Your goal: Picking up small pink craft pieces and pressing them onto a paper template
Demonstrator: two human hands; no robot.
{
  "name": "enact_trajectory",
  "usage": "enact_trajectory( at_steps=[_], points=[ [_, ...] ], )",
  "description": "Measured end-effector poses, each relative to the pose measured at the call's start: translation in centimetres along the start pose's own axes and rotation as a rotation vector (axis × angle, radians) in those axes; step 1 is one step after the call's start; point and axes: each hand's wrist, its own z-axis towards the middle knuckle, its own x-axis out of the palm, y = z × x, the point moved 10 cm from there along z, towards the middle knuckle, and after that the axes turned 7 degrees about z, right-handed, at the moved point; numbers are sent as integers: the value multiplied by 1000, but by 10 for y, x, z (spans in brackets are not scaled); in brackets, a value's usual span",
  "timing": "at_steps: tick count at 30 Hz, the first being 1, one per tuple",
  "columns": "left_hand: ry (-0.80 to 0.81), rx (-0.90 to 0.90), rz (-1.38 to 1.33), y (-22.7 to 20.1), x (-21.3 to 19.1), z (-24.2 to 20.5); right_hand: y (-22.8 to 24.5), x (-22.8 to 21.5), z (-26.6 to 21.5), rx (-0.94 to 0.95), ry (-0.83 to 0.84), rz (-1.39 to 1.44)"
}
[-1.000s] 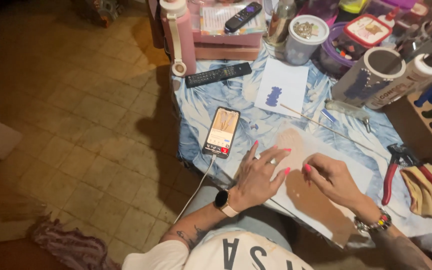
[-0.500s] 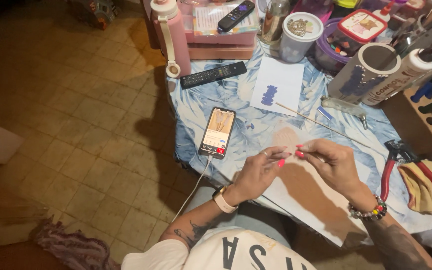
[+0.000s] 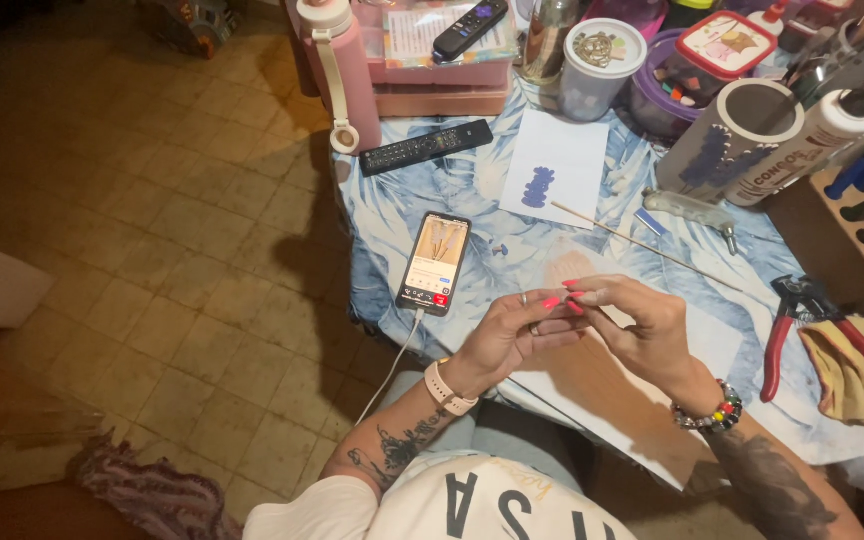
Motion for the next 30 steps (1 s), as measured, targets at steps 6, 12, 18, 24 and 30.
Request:
enact_trajectory(
  at_steps=[6,12,18,24,30],
  points=[
    [12,-25,-22,7,-6,6,14,2,5,-27,-9,-99],
    [-12,-11,-43,1,-9,6,0,3,4,34,-65,-10],
    [-55,75,-11,-28,6,4,3,9,12,19,-57,-8],
    [-97,121,-3,-40,6,4,13,17,25,41,-24,138],
    [-105,147,8,-30,-10,8,4,12,22,12,-3,109]
  ],
)
